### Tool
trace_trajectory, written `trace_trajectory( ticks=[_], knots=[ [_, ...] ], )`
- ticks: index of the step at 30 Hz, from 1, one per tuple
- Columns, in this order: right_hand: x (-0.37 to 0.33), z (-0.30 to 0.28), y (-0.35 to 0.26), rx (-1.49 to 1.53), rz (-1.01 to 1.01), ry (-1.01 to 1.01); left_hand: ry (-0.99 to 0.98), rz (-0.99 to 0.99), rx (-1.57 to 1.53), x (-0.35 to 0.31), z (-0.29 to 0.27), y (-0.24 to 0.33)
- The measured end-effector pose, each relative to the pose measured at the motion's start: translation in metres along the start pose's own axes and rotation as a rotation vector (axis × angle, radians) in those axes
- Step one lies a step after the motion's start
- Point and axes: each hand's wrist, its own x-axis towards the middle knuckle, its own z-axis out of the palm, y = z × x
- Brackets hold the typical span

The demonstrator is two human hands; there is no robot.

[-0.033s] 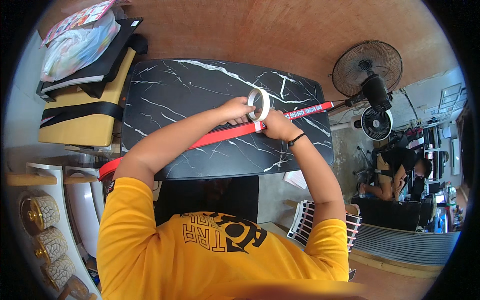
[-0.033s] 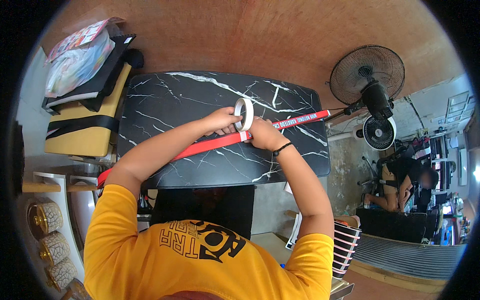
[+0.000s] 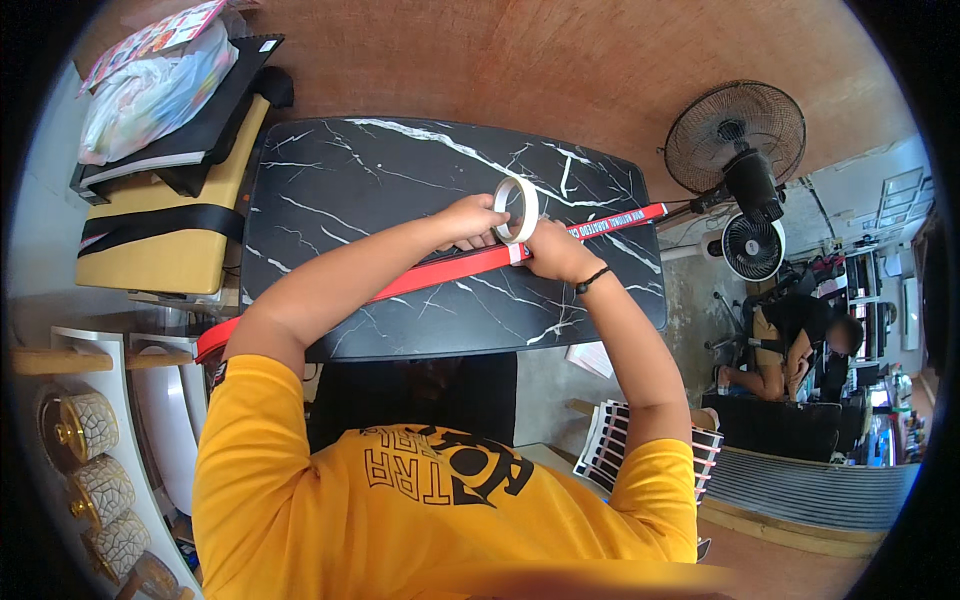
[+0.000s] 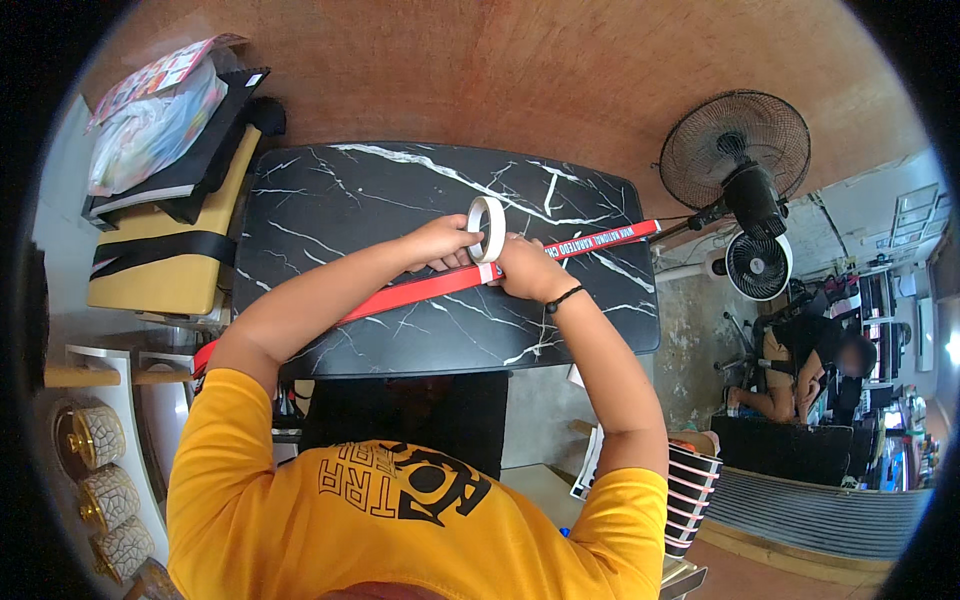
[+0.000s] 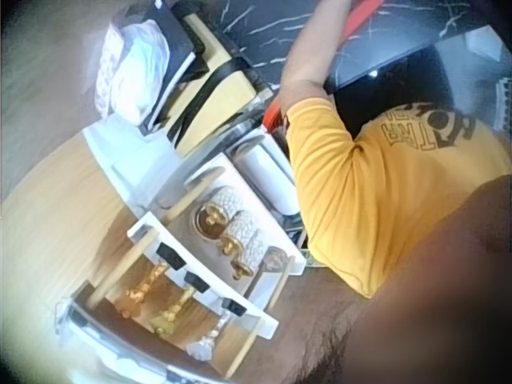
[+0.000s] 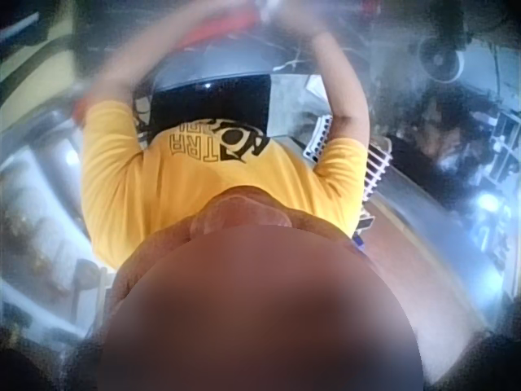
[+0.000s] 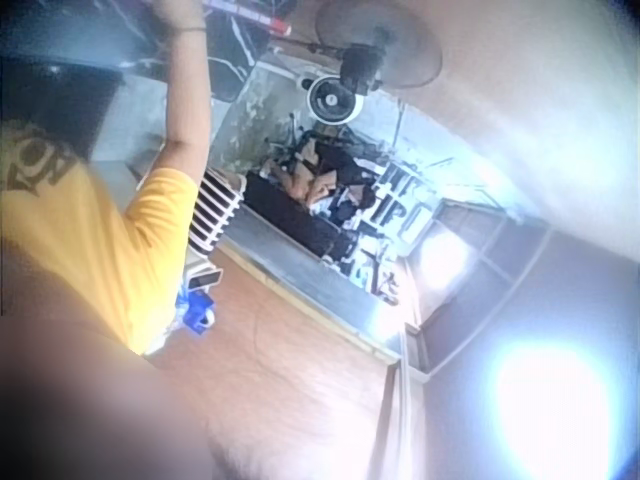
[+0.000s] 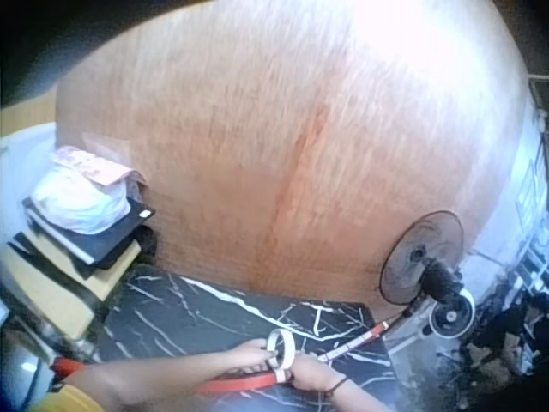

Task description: The person assembles a stack of red and black ribbons with medals by applying white tape to secure them together. They then place the assembled stack on a nearby surface and pick up a white grid-like frame, positioning it on the table.

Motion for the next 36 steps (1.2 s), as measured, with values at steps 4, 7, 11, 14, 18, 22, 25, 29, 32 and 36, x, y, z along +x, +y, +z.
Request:
trace_trajectory(
  ticks=[4,7,11,14,18,22,25,29,32,36],
  knots=[
    [0.006,-0.002,0.003,0.001,-0.022,0.016,-0.023,-0.039,-0.087,0.003,-0.007,-0.001],
    [0.008,-0.003,0.003,-0.022,-0.045,0.024,-0.063,-0.051,-0.148,0.002,-0.01,-0.001],
    [0.01,-0.005,0.0,-0.054,-0.043,0.001,-0.016,-0.032,-0.146,-0.002,-0.009,0.004],
    [0.01,-0.008,-0.002,-0.06,-0.066,-0.007,0.003,-0.02,-0.129,-0.004,-0.017,0.013],
    [0.01,-0.008,-0.001,-0.02,-0.06,0.0,-0.044,0.037,-0.048,-0.007,-0.026,0.023],
    [0.011,-0.007,-0.001,0.021,-0.063,0.018,-0.006,0.007,0.042,-0.006,-0.026,0.024],
    [0.011,-0.009,-0.001,0.045,-0.028,-0.027,0.039,-0.028,-0.01,-0.002,-0.024,0.018],
    [0.012,-0.014,-0.002,0.037,-0.066,-0.028,0.191,0.047,-0.024,0.006,-0.016,0.005],
    [0.013,-0.02,-0.003,0.017,-0.057,-0.018,0.297,0.168,0.118,0.008,-0.015,0.0],
    [-0.005,-0.036,-0.009,-0.004,-0.008,0.054,0.482,0.181,0.295,-0.009,-0.006,0.004]
  ],
)
